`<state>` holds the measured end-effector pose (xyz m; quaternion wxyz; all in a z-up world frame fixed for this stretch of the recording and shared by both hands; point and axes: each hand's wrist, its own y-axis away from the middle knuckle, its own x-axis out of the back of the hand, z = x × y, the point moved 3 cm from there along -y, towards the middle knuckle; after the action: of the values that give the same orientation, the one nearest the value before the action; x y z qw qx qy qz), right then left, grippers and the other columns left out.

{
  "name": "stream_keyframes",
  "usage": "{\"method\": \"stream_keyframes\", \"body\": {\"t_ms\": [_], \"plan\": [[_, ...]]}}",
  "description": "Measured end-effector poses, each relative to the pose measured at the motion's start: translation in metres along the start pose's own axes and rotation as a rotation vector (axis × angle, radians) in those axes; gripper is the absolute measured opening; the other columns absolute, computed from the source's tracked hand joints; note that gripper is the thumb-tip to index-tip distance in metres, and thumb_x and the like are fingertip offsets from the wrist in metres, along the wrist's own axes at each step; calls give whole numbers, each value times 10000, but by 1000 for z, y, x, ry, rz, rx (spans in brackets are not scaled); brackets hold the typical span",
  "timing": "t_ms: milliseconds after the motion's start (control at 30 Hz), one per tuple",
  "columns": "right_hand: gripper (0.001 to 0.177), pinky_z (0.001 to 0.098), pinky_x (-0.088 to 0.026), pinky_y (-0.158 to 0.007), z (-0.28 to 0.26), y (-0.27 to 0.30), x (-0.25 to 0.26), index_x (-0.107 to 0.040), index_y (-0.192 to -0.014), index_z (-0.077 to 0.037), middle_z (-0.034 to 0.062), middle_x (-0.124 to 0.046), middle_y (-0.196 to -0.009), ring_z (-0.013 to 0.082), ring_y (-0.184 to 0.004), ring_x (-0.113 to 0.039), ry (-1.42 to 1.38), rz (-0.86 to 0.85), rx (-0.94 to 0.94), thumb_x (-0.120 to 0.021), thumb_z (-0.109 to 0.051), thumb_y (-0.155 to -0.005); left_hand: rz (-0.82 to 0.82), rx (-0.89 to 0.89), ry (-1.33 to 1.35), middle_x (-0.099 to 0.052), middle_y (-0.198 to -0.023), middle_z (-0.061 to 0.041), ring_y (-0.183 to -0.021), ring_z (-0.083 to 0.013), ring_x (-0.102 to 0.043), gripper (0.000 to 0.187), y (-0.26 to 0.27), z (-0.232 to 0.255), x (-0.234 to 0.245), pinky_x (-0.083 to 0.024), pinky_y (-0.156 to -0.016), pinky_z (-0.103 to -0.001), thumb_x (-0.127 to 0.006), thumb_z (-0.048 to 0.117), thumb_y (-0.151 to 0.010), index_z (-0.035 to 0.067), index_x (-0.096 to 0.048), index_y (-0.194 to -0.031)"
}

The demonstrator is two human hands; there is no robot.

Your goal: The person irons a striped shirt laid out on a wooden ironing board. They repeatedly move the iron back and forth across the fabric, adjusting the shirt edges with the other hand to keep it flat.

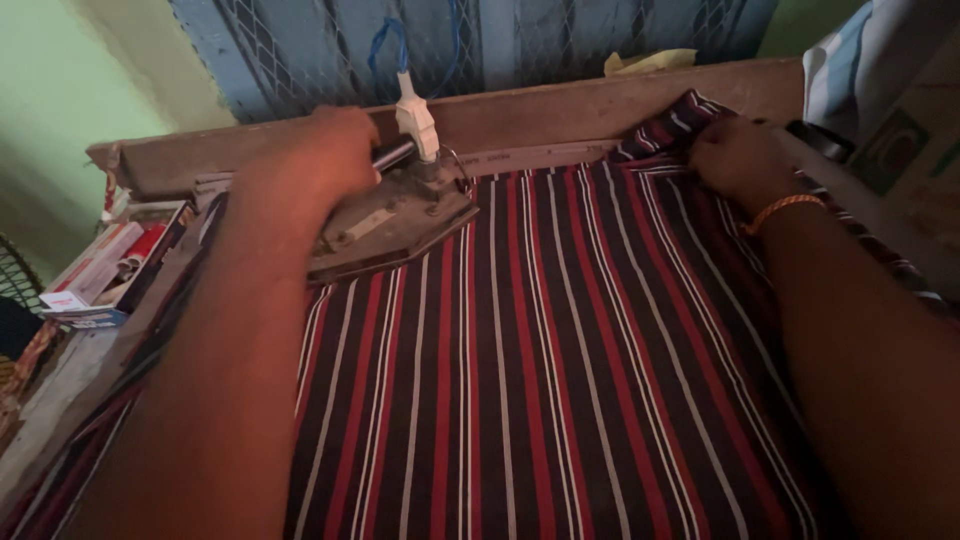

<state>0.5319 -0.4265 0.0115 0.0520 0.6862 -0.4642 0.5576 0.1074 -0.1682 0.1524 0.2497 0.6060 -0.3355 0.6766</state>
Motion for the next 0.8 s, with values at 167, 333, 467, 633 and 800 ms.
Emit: {"method": "stream_keyframes", "body": {"t_ms": [167,333,467,633,800], "plan": [[354,532,-524,-933,-1,-1,0,-787,-1030,-63,256,-733,-1065,462,-985,-686,75,-24,14,-576,-319,-908,-104,70,5,-698,-1312,-149,-1189,-370,-676,459,-4,-2,6,-514,-1046,-493,-738,205,-849,223,-723,-1307],[359,570,-509,-937,-7,-4,-1,-779,-1046,-52,266,-724,-1101,483,-998,-678,153,13,76,-541,-297,-936,-18,-1,-109,-663,-1281,-234,-1187,-393,-646,700,-13,31,-7,-503,-980,-528,-754,215,-844,-61,-452,-1412],[364,579,-511,-930,-9,0,-1,-778,-1045,-55,272,-719,-1094,495,-1001,-673,160,-30,6,-529,-299,-938,70,-13,-69,-684,-1219,-286,-1153,-400,-673,803,-12,49,-20,-548,-954,-441,-756,189,-846,-162,-339,-1436],[372,579,-499,-938,-12,-2,1,-770,-1064,-51,271,-711,-1138,493,-1016,-665,151,-22,72,-537,-317,-948,-60,60,-54,-658,-1273,-263,-1154,-425,-672,541,-21,58,-33,-566,-910,-509,-685,142,-914,-88,-522,-1375],[388,558,-508,-971,-12,4,2,-770,-1106,-58,273,-722,-1146,478,-1039,-678,87,-55,0,-544,-322,-934,-73,31,-18,-651,-1300,-241,-1157,-441,-663,380,-1,61,-6,-548,-918,-555,-673,106,-911,17,-675,-1281]]}}
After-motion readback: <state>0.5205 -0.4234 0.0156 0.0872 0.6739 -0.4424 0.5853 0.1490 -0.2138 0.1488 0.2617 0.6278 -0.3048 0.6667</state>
